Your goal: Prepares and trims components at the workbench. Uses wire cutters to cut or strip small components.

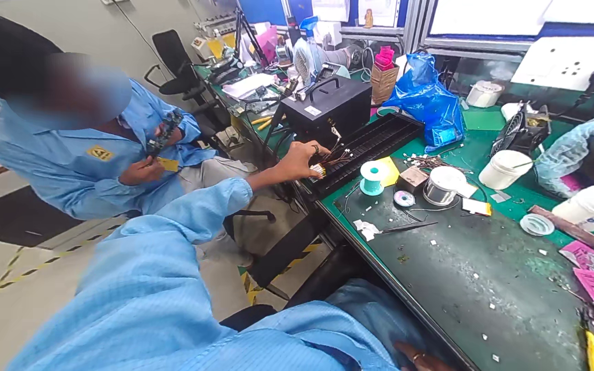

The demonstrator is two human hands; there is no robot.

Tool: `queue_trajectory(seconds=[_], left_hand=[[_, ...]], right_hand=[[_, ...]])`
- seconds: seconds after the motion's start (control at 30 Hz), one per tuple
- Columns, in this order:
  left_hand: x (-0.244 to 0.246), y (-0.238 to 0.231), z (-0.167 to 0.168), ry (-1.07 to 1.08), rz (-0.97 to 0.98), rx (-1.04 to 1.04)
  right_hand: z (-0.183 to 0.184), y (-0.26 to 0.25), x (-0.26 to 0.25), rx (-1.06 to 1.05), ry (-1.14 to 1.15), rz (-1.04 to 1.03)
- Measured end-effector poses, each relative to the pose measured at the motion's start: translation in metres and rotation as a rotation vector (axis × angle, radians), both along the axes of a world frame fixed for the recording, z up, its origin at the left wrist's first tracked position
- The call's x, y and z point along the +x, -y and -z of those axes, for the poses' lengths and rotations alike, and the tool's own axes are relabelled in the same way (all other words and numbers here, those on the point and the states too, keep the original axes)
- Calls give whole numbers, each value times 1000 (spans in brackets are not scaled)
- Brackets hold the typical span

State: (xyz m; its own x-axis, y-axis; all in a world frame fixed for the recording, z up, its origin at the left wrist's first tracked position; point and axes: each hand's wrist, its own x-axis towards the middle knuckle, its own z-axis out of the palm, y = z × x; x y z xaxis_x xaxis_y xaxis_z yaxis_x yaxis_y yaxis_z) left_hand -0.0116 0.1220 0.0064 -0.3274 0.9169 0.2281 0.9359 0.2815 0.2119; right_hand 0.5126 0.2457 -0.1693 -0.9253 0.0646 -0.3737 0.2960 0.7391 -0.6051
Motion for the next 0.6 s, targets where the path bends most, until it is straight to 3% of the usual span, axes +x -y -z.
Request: queue_trajectory(seconds=[0.33, 0.6], left_hand=[[3, 12, 18, -1, -49, 64], [8, 12, 13, 71, -86, 15]], right_hand=[[3, 0, 1, 0, -26, 5], [1, 1, 2, 16, -31, 20]])
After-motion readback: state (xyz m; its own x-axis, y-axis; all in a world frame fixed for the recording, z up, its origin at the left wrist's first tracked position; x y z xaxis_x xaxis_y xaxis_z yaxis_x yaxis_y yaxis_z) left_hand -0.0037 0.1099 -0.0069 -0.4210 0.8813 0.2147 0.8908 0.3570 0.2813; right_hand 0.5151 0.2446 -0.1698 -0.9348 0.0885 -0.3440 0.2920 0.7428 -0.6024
